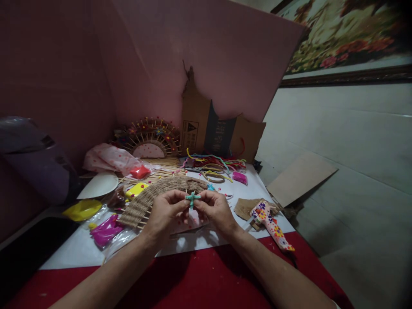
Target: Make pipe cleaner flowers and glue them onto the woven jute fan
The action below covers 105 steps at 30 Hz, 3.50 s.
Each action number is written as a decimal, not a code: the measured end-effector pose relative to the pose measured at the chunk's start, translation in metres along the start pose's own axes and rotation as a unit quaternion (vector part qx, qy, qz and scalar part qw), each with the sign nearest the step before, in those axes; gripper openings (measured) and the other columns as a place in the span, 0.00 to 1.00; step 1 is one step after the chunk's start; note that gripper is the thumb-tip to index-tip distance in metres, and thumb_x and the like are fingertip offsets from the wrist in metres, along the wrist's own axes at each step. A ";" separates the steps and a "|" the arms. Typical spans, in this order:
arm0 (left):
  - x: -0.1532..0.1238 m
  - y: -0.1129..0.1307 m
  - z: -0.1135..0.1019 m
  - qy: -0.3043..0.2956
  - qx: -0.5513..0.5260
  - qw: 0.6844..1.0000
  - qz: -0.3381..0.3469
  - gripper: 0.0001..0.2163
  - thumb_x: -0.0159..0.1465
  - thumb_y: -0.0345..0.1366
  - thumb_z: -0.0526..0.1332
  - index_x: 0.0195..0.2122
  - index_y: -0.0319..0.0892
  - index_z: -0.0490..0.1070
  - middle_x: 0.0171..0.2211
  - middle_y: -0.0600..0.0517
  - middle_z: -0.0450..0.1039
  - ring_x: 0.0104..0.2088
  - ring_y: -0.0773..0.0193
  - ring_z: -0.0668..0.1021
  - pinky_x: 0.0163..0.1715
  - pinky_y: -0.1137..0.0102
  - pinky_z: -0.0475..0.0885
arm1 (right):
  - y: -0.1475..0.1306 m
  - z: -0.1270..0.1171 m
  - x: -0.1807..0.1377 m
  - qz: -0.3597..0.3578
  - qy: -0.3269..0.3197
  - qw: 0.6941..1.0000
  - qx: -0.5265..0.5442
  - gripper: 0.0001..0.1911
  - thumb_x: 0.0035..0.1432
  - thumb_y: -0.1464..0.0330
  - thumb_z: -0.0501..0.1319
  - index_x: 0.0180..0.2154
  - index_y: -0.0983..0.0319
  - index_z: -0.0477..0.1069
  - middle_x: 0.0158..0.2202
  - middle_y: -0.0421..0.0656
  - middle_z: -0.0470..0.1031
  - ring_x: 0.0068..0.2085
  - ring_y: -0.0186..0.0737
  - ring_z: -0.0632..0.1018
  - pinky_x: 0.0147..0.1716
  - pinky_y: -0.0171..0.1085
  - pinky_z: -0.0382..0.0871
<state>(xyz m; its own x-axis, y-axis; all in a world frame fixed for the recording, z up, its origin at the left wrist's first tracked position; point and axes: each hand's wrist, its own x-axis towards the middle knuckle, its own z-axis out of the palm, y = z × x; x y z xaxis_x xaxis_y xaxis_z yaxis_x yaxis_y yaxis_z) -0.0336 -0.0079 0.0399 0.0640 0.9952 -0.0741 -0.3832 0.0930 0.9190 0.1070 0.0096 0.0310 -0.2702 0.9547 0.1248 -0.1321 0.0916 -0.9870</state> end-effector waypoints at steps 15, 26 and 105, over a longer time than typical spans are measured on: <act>0.000 0.003 0.001 0.004 0.069 0.997 0.019 0.10 0.47 0.38 0.67 0.25 0.37 0.71 0.15 0.56 0.69 0.15 0.71 0.70 0.16 0.76 0.65 | 0.002 -0.006 0.002 0.058 -0.029 0.998 0.009 0.19 0.47 0.55 0.63 0.22 0.66 0.68 0.17 0.38 0.69 0.14 0.25 0.64 0.11 0.26 0.57; 0.001 0.002 -0.001 -0.037 0.010 0.998 -0.055 0.13 0.43 0.37 0.70 0.24 0.35 0.71 0.12 0.54 0.69 0.12 0.72 0.70 0.16 0.77 0.67 | 0.001 -0.003 0.000 0.030 -0.003 0.999 -0.019 0.20 0.47 0.55 0.63 0.22 0.65 0.66 0.17 0.37 0.68 0.15 0.26 0.65 0.12 0.26 0.59; 0.005 -0.004 -0.008 -0.081 -0.003 0.994 -0.076 0.10 0.50 0.37 0.67 0.23 0.36 0.70 0.20 0.51 0.73 0.15 0.71 0.71 0.15 0.76 0.66 | 0.003 -0.002 -0.001 -0.019 0.036 0.997 -0.062 0.18 0.53 0.56 0.60 0.24 0.64 0.65 0.15 0.34 0.64 0.14 0.26 0.64 0.14 0.27 0.58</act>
<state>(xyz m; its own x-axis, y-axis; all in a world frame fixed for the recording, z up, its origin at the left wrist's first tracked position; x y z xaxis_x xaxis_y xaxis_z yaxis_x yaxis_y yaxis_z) -0.0394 -0.0032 0.0325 0.2688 0.9517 -0.1482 -0.3640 0.2428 0.8992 0.1086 0.0092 0.0276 -0.1977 0.9674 0.1586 -0.0197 0.1578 -0.9873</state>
